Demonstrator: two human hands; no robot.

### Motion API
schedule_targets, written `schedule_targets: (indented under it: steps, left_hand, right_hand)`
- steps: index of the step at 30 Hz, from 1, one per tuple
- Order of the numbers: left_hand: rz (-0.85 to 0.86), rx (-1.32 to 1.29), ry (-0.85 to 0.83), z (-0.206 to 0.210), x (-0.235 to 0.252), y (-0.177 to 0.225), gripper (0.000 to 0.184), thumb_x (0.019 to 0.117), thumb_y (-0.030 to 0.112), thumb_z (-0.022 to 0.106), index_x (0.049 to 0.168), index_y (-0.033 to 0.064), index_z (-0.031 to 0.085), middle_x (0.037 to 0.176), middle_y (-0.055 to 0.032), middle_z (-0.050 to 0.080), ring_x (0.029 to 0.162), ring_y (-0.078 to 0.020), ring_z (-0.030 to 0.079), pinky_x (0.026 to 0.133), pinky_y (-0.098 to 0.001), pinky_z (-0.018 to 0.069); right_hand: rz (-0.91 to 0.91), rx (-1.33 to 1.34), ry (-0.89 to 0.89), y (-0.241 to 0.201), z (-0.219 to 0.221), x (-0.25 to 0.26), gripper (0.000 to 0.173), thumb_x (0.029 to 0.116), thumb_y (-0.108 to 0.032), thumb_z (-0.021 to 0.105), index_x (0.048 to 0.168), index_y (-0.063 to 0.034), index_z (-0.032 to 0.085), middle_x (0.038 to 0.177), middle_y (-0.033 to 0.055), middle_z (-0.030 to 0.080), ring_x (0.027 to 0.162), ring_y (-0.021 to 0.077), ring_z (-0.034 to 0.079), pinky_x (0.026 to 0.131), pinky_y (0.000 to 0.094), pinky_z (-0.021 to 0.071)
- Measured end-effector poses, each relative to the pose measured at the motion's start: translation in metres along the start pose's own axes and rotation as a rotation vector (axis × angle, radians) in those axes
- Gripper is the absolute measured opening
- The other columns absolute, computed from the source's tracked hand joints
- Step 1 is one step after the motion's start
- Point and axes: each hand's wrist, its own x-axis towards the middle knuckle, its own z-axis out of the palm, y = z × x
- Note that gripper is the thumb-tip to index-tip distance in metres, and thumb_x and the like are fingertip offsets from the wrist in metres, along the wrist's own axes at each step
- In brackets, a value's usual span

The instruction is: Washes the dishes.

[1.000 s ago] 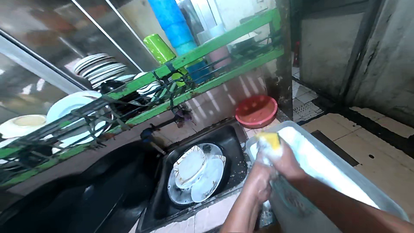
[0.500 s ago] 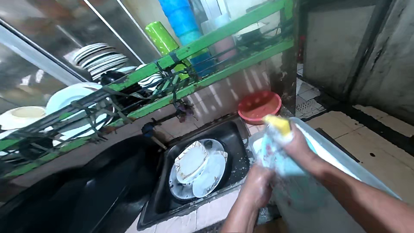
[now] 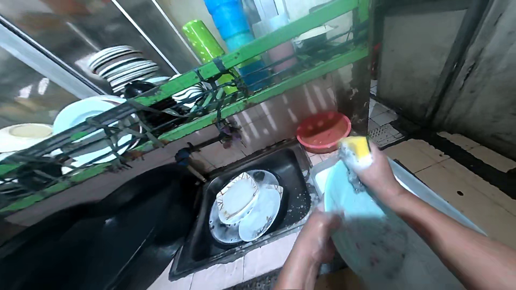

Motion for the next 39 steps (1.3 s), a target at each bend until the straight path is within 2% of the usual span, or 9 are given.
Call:
schedule_targets:
  steps: [3, 7, 11, 16, 24, 27, 32, 36, 39]
  left_hand:
    - [-0.018, -0.04, -0.078, -0.003, 0.001, 0.005, 0.032, 0.0756, -0.009, 0.053, 0.104, 0.0054, 0.057, 0.084, -0.0024, 0.07, 0.077, -0.0106, 0.069, 0.07, -0.0302, 0.0596]
    - [0.131, -0.019, 0.108, 0.002, -0.004, 0.0, 0.039, 0.0686, -0.01, 0.057, 0.106, -0.0001, 0.057, 0.081, -0.0064, 0.07, 0.072, -0.0138, 0.07, 0.065, -0.0323, 0.0608]
    - [0.198, -0.077, 0.2, 0.007, 0.013, -0.006, 0.047, 0.102, 0.013, 0.05, 0.148, 0.0051, 0.045, 0.109, -0.0179, 0.071, 0.094, -0.0249, 0.072, 0.083, -0.0429, 0.0617]
    - [0.467, -0.407, 0.151, -0.025, 0.028, 0.022, 0.035, 0.1091, 0.034, 0.038, 0.13, 0.014, 0.058, 0.108, -0.0114, 0.072, 0.097, -0.0236, 0.072, 0.083, -0.0471, 0.0616]
    - [0.35, -0.202, 0.328, 0.0, 0.02, -0.004, 0.043, 0.1109, 0.034, 0.036, 0.139, 0.0079, 0.056, 0.115, -0.0139, 0.07, 0.102, -0.0223, 0.07, 0.088, -0.0433, 0.0596]
    - [0.432, -0.057, 0.342, 0.006, 0.005, -0.004, 0.044, 0.11, 0.032, 0.037, 0.146, 0.0105, 0.051, 0.119, -0.011, 0.069, 0.104, -0.0183, 0.07, 0.09, -0.039, 0.0597]
    - [0.703, 0.144, 0.419, -0.016, 0.008, 0.005, 0.071, 0.1017, 0.069, 0.028, 0.124, 0.0126, 0.064, 0.102, -0.0001, 0.074, 0.095, -0.01, 0.072, 0.084, -0.0353, 0.0626]
    - [0.283, -0.291, 0.458, -0.041, 0.027, 0.025, 0.057, 0.1096, 0.051, 0.027, 0.139, 0.0087, 0.052, 0.122, -0.0172, 0.064, 0.107, -0.0335, 0.065, 0.083, -0.0558, 0.0554]
    - [0.2, -0.568, 0.413, -0.039, 0.034, 0.032, 0.021, 0.1019, 0.014, 0.043, 0.113, 0.0029, 0.057, 0.095, -0.0177, 0.069, 0.083, -0.0294, 0.07, 0.07, -0.0482, 0.0609]
  right_hand:
    - [-0.357, 0.155, -0.143, -0.013, 0.017, -0.038, 0.058, 0.0768, -0.025, 0.083, 0.13, -0.0095, 0.066, 0.108, 0.0071, 0.072, 0.094, 0.0159, 0.07, 0.083, 0.0416, 0.0605]
    - [-0.098, 0.045, -0.023, 0.016, 0.01, -0.008, 0.054, 0.0894, -0.021, 0.08, 0.135, -0.0017, 0.059, 0.111, 0.0231, 0.07, 0.095, 0.0368, 0.07, 0.083, 0.0602, 0.0574]
    - [0.009, -0.008, 0.04, 0.01, 0.02, -0.017, 0.063, 0.0922, -0.025, 0.077, 0.146, -0.0065, 0.051, 0.118, 0.0258, 0.067, 0.104, 0.0431, 0.068, 0.087, 0.0666, 0.0539]
    - [-0.238, 0.062, -0.288, 0.02, 0.04, -0.05, 0.067, 0.0842, -0.036, 0.08, 0.144, -0.0171, 0.059, 0.145, 0.0038, 0.061, 0.133, 0.0166, 0.058, 0.111, 0.0446, 0.0493]
    - [-0.158, 0.028, -0.145, 0.0, 0.045, -0.043, 0.071, 0.0838, -0.025, 0.081, 0.149, -0.0156, 0.053, 0.143, 0.01, 0.061, 0.126, 0.025, 0.062, 0.105, 0.0512, 0.0522]
    - [0.078, 0.122, -0.097, 0.008, 0.033, -0.013, 0.069, 0.0905, -0.018, 0.078, 0.15, -0.0034, 0.046, 0.134, 0.0261, 0.061, 0.117, 0.0414, 0.064, 0.098, 0.0629, 0.051]
    - [0.347, 0.961, 0.217, 0.0, -0.002, 0.031, 0.019, 0.1022, -0.022, 0.057, 0.118, -0.0122, 0.058, 0.089, -0.0005, 0.063, 0.072, 0.0078, 0.062, 0.062, 0.0286, 0.0552]
    - [0.172, 1.441, 0.073, 0.0, -0.035, 0.036, 0.028, 0.106, -0.039, 0.041, 0.109, -0.017, 0.057, 0.086, 0.0025, 0.067, 0.072, 0.0132, 0.068, 0.063, 0.0307, 0.0598]
    - [0.239, 0.984, -0.166, 0.047, -0.046, 0.031, 0.034, 0.0991, -0.033, 0.047, 0.119, -0.0087, 0.058, 0.097, 0.0106, 0.072, 0.082, 0.0199, 0.071, 0.07, 0.0349, 0.061]
